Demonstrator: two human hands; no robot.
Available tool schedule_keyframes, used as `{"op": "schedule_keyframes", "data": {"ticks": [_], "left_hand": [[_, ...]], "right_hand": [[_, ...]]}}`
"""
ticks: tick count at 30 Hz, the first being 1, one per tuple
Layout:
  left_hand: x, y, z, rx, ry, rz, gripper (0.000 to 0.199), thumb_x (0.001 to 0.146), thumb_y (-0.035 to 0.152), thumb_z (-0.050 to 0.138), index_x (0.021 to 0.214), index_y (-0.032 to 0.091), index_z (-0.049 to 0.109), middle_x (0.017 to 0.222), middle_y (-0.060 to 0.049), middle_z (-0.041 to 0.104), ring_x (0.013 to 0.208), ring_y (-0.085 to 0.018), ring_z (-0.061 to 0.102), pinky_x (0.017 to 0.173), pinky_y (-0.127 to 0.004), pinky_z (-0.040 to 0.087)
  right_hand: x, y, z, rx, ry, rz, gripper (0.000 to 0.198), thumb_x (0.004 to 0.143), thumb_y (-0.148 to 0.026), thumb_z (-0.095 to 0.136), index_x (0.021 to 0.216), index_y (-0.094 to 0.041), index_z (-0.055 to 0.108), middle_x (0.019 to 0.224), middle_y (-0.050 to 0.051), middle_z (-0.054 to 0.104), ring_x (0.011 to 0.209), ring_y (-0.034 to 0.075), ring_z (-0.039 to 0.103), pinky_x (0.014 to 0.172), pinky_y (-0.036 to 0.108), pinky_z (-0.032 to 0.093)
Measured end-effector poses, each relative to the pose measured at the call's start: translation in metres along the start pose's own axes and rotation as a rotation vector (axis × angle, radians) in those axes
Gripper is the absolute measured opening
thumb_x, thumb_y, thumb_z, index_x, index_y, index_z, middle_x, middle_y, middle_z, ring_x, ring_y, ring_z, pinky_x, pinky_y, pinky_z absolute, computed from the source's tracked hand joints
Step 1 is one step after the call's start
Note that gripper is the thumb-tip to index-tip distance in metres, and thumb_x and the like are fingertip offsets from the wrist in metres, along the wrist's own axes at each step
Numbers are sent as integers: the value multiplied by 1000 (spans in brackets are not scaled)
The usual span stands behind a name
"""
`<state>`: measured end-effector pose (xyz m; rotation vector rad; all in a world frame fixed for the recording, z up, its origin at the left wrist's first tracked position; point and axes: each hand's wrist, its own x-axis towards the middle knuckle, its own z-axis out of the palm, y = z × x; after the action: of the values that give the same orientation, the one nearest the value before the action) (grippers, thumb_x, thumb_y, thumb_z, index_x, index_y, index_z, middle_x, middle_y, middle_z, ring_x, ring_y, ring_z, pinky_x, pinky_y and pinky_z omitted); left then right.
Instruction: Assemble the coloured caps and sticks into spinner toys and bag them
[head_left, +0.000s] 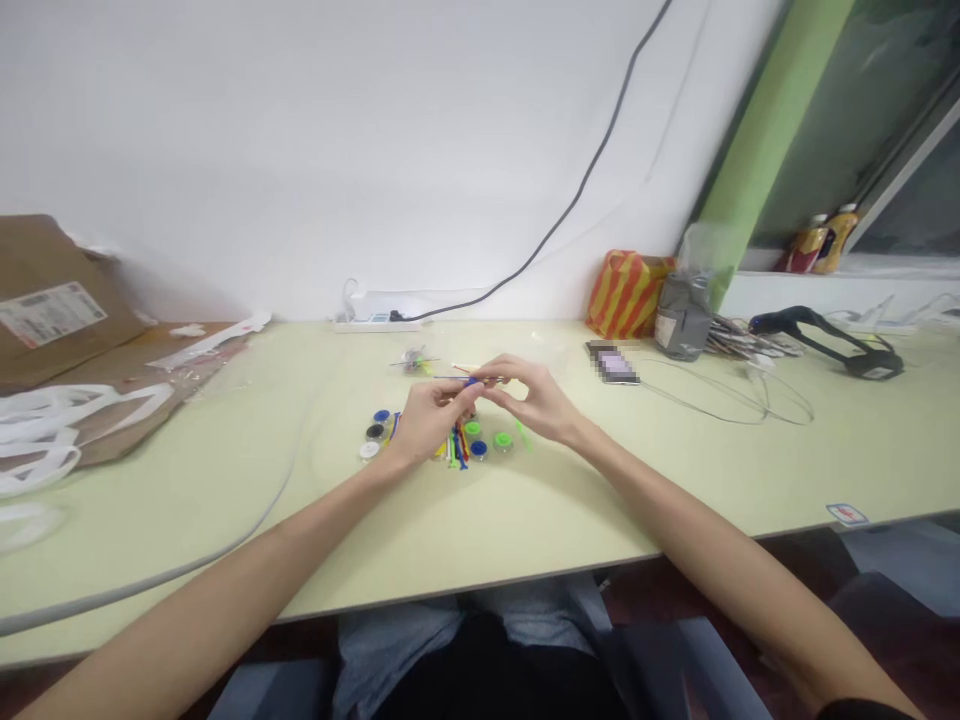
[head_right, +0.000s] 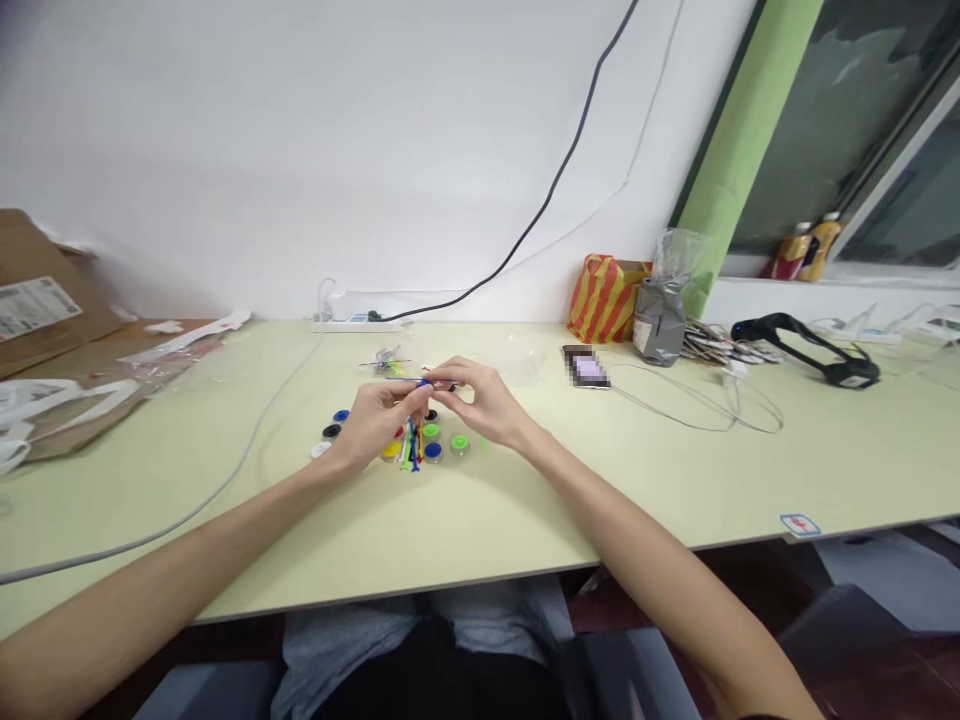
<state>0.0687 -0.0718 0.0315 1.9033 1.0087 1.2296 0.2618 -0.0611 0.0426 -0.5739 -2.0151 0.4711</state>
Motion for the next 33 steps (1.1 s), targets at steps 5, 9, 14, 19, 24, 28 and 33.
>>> {"op": "schedule_keyframes", "data": {"ticks": [5, 9, 14, 19, 24, 28, 33], "left_hand": [[0, -5, 2, 288, -1, 170, 27, 90, 44, 64, 87, 18, 72, 73, -1, 65, 65, -14, 56, 63, -26, 45], [0, -14, 0, 436, -19, 235, 28, 93, 44, 61, 86, 18, 71, 73, -2, 63, 65, -14, 55, 63, -27, 42], [4, -18, -4, 512, -24, 293, 29, 97, 44, 56, 94, 19, 70, 78, -2, 65, 69, -15, 58, 66, -28, 44], [10, -16, -14, 645, 113, 430, 26, 101, 35, 51, 107, 19, 70, 87, -4, 67, 84, -18, 62, 77, -30, 46], [15, -23, -25, 724, 206, 472, 26, 100, 22, 46, 103, 19, 71, 82, -2, 66, 75, -15, 61, 73, -29, 46], [18, -32, -28, 750, 203, 466, 20, 96, 20, 51, 94, 19, 71, 77, -1, 64, 69, -14, 58, 68, -28, 44], [19, -34, -29, 720, 153, 477, 20, 95, 19, 50, 91, 19, 70, 73, -1, 62, 69, -15, 57, 69, -29, 45]], "right_hand": [[1, 2, -5, -8, 25, 132, 23, 97, -38, 60, 99, -20, 74, 93, 5, 73, 87, 18, 65, 79, 32, 48], [0, 7, 5, -86, 56, 113, 22, 92, -39, 67, 84, -19, 70, 78, 3, 68, 75, 17, 60, 72, 31, 45], [2, 13, 4, -114, 18, 65, 13, 92, -32, 67, 90, -20, 69, 84, 4, 68, 80, 18, 61, 77, 33, 46], [0, 36, -7, -312, 64, 89, 8, 93, -23, 64, 88, -20, 69, 90, 6, 69, 88, 21, 58, 83, 36, 43], [-2, 55, -7, -497, -155, 167, 10, 92, -18, 65, 90, -21, 75, 95, 7, 68, 95, 24, 54, 88, 37, 39], [3, 60, 4, -608, -260, 197, 10, 91, -18, 66, 91, -21, 76, 94, 8, 68, 95, 24, 52, 85, 36, 37], [9, 62, 14, -636, -227, 235, 14, 92, -18, 63, 101, -19, 74, 90, 8, 70, 91, 23, 52, 84, 34, 37]]}}
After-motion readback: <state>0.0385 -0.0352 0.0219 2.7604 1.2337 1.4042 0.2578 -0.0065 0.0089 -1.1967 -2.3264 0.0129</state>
